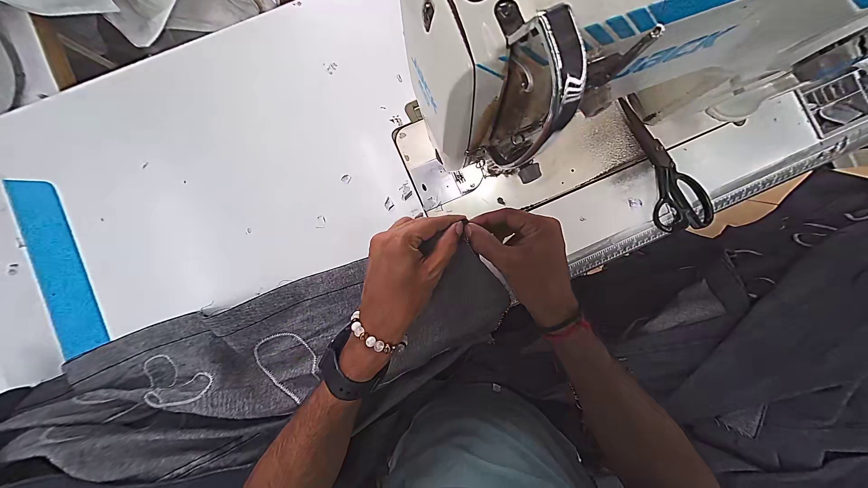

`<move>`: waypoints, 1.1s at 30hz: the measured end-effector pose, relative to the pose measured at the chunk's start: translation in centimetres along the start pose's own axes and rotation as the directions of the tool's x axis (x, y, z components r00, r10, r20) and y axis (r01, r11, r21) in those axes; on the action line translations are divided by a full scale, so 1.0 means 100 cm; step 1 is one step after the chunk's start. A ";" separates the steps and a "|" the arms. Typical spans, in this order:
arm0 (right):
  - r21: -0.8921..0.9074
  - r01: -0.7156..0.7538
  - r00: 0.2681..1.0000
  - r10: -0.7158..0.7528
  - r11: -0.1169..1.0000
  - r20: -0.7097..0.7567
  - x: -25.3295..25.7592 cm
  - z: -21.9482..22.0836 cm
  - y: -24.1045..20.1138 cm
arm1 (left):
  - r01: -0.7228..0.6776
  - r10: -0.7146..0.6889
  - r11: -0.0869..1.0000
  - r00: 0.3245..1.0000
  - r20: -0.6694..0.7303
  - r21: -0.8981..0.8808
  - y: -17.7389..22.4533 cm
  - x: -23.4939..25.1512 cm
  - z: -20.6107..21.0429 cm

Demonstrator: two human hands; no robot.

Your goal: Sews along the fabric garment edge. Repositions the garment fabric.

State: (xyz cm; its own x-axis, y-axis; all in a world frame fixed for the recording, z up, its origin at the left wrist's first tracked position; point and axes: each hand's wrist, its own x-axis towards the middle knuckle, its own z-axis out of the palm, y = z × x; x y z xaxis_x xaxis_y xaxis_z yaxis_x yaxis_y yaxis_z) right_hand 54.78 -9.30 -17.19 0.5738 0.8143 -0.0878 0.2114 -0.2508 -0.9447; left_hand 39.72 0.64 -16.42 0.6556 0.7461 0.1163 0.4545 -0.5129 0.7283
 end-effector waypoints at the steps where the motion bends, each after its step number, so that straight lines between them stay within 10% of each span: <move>1: -0.042 0.008 0.999 -0.010 0.999 -0.050 -0.001 0.005 0.002 | 0.041 -0.042 0.998 0.999 0.029 0.040 0.003 0.000 -0.003; 6: -0.430 0.196 0.907 -0.329 0.881 -0.261 -0.008 0.030 0.012 | 0.095 -0.098 0.990 0.995 0.024 0.101 0.009 0.000 -0.004; 11: -0.679 0.319 0.807 -0.565 0.662 -0.172 -0.011 0.030 0.008 | 0.088 -0.090 0.995 0.995 0.040 0.050 0.011 0.001 -0.005; 18: -0.694 0.383 0.843 -0.537 0.610 -0.006 -0.013 0.020 0.002 | 0.112 -0.112 0.993 0.994 0.012 0.047 0.006 0.009 -0.002; 24: -0.555 0.161 0.952 -0.277 0.816 -0.131 -0.003 0.022 0.006 | 0.293 -0.281 0.952 0.951 0.130 -0.090 0.003 0.026 -0.010; 33: -0.792 0.280 0.860 -0.508 0.542 -0.044 0.004 0.039 0.021 | -0.225 0.225 0.946 0.974 0.024 0.235 -0.020 0.029 0.003</move>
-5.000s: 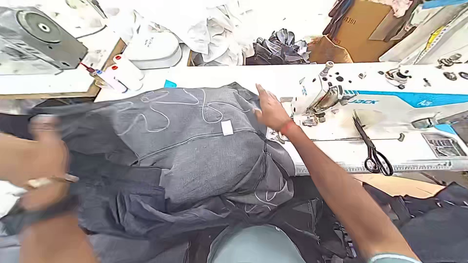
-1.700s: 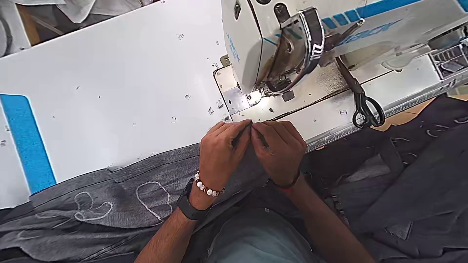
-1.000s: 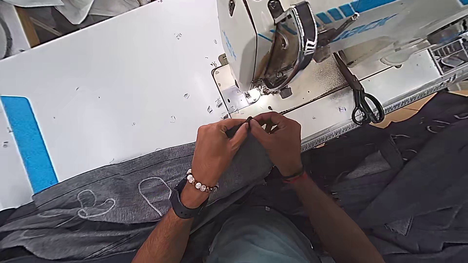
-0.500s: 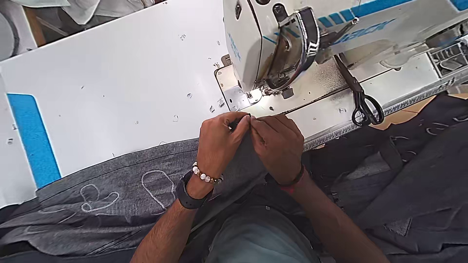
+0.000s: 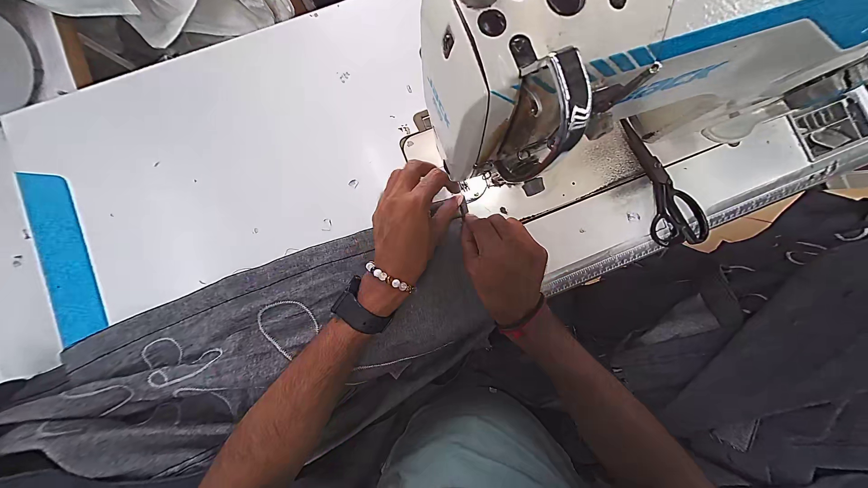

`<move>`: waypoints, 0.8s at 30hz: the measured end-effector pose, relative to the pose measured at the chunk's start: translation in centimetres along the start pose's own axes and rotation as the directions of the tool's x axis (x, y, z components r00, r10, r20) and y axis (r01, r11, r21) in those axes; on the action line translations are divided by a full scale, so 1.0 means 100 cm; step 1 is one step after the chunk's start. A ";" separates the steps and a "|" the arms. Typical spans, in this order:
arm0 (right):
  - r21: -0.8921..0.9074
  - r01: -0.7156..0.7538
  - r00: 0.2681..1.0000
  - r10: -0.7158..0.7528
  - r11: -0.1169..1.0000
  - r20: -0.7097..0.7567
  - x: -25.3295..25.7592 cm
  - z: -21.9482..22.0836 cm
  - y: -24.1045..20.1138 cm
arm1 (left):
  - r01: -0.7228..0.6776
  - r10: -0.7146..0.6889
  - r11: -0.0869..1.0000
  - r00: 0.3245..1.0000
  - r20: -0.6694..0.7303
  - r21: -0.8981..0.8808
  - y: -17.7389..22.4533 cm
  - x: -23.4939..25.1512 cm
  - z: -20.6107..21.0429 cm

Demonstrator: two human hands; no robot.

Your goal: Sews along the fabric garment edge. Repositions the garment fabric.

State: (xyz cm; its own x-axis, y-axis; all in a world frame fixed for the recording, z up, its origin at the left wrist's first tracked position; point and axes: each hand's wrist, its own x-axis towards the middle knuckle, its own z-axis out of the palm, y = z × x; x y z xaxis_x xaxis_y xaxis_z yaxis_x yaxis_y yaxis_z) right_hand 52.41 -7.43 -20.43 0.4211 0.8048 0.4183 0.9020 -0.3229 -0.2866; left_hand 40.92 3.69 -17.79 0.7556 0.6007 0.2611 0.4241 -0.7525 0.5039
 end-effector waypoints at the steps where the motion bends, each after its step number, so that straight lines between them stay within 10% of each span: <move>1: -0.013 0.020 1.000 -0.020 1.000 0.022 -0.003 0.000 0.000 | -0.063 0.064 0.998 0.998 -0.015 0.020 -0.001 0.000 0.003; 24: 0.025 0.001 0.921 -0.011 1.000 0.389 0.024 -0.033 0.020 | -0.294 0.278 0.919 0.956 0.098 0.262 -0.030 0.004 0.008</move>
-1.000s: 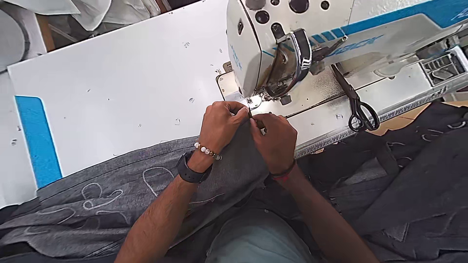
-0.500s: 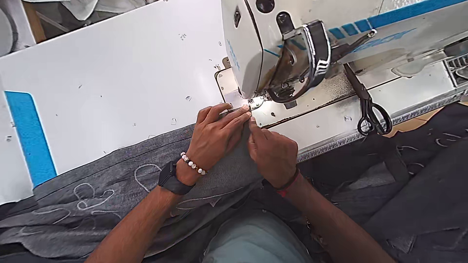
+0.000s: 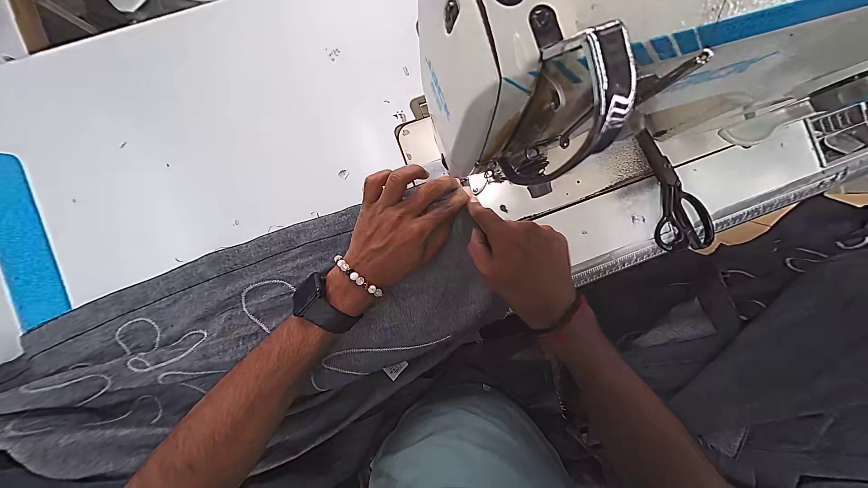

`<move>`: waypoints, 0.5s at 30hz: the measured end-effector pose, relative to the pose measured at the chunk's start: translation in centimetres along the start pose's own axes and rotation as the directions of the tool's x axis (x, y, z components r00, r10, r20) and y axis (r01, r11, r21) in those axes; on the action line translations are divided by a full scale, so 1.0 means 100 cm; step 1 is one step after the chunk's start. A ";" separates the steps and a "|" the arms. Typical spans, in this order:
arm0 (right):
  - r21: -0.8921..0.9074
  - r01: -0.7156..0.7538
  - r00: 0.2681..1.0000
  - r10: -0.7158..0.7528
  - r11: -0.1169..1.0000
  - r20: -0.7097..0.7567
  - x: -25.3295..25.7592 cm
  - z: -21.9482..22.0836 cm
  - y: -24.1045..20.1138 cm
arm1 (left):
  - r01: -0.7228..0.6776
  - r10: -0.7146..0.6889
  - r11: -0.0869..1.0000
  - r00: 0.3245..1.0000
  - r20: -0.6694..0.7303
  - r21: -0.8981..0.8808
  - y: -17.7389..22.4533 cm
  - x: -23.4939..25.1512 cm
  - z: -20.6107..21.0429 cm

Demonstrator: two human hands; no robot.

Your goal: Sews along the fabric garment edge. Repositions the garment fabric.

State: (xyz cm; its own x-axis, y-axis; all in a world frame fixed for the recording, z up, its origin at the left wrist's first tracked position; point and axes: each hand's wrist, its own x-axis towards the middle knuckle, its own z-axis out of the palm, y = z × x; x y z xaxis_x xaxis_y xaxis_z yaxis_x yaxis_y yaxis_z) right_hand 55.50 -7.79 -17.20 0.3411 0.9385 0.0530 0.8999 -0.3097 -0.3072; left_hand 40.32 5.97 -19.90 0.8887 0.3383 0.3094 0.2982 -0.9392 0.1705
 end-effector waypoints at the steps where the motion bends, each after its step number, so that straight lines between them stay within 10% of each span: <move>1: 0.069 -0.021 0.999 0.018 0.997 0.048 -0.001 -0.014 0.011 | -0.010 0.010 1.000 1.000 -0.001 -0.007 -0.001 0.001 -0.001; 8: -0.151 -0.515 0.821 0.434 0.844 -0.371 0.021 -0.101 0.162 | 0.037 -0.037 0.998 0.999 0.011 0.055 0.002 0.004 -0.002; 15: -0.205 -0.498 0.834 0.400 0.842 -0.381 0.017 -0.054 0.198 | 0.013 -0.014 0.999 1.000 0.008 0.029 0.001 0.002 0.002</move>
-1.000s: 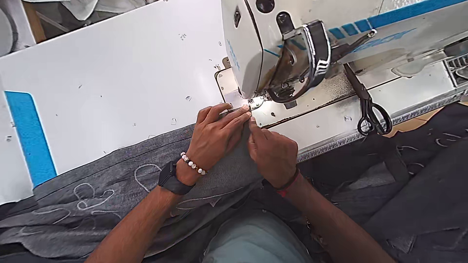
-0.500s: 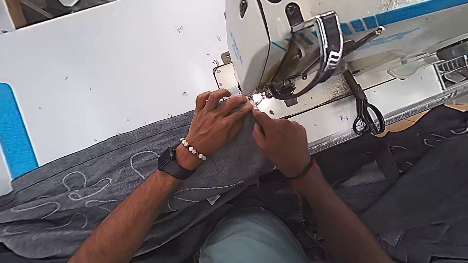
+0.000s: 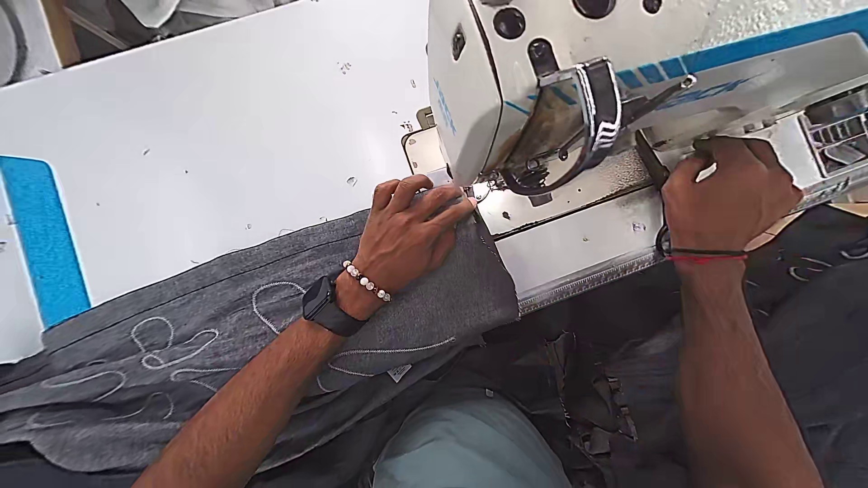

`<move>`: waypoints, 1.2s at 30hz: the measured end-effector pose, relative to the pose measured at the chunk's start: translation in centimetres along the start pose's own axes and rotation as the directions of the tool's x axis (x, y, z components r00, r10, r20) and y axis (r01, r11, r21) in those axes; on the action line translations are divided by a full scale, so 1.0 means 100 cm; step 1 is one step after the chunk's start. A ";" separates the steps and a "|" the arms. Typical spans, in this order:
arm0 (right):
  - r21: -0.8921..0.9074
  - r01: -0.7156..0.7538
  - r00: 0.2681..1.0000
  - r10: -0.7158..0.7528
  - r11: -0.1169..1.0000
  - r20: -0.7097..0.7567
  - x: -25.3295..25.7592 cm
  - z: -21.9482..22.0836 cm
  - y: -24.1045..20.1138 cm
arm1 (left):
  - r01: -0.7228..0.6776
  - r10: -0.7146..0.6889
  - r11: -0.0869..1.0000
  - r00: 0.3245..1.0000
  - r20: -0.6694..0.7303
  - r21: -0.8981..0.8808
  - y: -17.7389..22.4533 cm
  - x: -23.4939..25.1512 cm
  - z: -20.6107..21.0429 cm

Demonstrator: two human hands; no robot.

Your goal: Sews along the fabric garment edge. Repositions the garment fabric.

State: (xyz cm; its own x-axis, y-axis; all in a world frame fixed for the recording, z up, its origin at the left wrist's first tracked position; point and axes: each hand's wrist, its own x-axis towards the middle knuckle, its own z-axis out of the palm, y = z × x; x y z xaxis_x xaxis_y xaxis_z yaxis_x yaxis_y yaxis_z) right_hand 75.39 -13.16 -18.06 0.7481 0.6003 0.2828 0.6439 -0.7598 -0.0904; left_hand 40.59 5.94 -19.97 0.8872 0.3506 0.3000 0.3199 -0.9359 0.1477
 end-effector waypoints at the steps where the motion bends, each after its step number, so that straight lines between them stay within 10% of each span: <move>1: 0.049 0.012 1.000 -0.012 0.999 0.001 -0.007 0.000 0.002 | -0.010 0.010 1.000 1.000 0.002 -0.015 0.000 -0.001 0.000; 7: 0.312 0.123 0.988 -0.089 0.942 -0.123 -0.044 -0.026 -0.027 | -0.004 0.004 1.000 1.000 0.020 -0.009 0.002 -0.003 -0.001; 13: 0.654 0.090 0.933 -0.294 0.751 0.209 -0.112 -0.027 -0.126 | 0.044 -0.044 0.999 0.999 0.016 0.023 0.001 0.002 -0.002; 21: 0.369 0.319 0.935 -0.353 0.873 0.028 -0.148 -0.004 -0.182 | 0.052 -0.052 0.998 0.998 0.033 0.022 -0.001 0.001 -0.003; 29: 0.289 0.253 0.947 -0.298 0.923 0.122 -0.132 -0.006 -0.197 | 0.100 -0.102 0.989 0.995 0.014 0.106 -0.008 0.011 0.001; 36: 0.573 0.132 0.902 -0.338 0.809 0.269 -0.100 -0.023 -0.163 | 0.147 -0.136 0.979 0.987 0.084 -0.139 0.018 -0.007 0.004</move>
State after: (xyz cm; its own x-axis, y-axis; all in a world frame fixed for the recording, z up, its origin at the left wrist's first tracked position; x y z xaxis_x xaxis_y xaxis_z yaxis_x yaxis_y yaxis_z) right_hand 57.04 -7.31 -17.19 0.5004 0.8653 0.0287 0.7119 -0.3923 -0.5825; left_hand 40.66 4.01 -20.28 0.8601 0.4706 0.1970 0.3973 -0.8601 0.3200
